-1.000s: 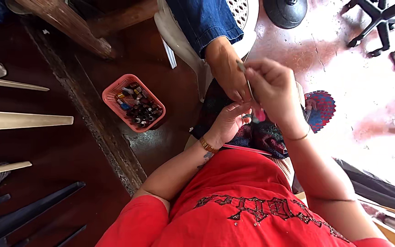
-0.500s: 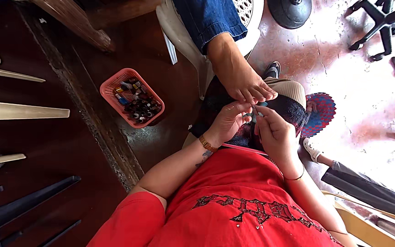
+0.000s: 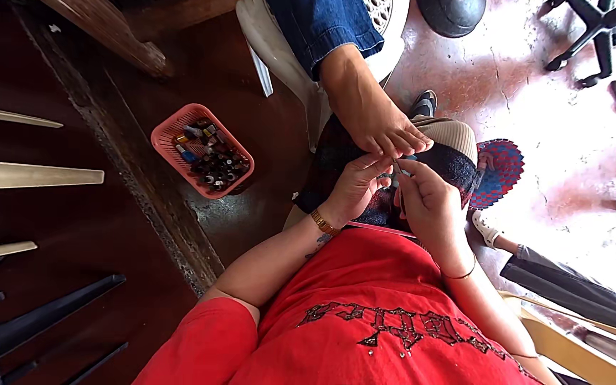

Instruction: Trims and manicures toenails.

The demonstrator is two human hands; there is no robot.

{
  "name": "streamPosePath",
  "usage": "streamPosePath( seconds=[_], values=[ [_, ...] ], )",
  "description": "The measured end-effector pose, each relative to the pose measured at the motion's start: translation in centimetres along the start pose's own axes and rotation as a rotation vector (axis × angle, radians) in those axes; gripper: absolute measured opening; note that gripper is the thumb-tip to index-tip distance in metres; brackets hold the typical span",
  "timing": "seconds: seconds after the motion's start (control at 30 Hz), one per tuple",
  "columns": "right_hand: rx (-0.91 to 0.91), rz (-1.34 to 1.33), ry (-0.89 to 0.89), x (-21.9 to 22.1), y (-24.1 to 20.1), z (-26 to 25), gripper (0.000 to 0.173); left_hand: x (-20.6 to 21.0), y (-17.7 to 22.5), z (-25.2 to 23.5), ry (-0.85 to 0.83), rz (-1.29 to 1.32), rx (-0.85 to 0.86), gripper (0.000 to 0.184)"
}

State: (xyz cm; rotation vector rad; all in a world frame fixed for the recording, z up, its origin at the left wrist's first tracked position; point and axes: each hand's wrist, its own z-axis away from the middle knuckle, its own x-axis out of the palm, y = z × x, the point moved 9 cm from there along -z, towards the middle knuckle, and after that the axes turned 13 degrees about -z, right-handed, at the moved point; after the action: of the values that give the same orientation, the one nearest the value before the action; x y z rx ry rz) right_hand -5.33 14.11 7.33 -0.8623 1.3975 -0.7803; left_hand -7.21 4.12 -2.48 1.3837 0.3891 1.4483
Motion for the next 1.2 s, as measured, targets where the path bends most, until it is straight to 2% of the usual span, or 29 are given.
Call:
streamPosePath(
  seconds=[0.47, 0.63, 0.8, 1.2],
  values=[
    [0.005, -0.013, 0.003, 0.11, 0.09, -0.28, 0.022, -0.17, -0.09, 0.34, 0.015, -0.048, -0.020, 0.013],
    [0.017, 0.018, 0.003, -0.11, 0.08, -0.09, 0.027, -0.12, -0.14, 0.29, 0.004, -0.040, -0.010, 0.012],
    [-0.009, -0.005, 0.015, 0.17, 0.17, -0.23, 0.022, -0.28, -0.24, 0.29, 0.013, -0.048, -0.014, 0.013],
    [-0.057, 0.038, 0.034, 0.13, 0.03, -0.13, 0.025, -0.22, -0.37, 0.17, 0.007, -0.039, -0.017, 0.012]
  ],
)
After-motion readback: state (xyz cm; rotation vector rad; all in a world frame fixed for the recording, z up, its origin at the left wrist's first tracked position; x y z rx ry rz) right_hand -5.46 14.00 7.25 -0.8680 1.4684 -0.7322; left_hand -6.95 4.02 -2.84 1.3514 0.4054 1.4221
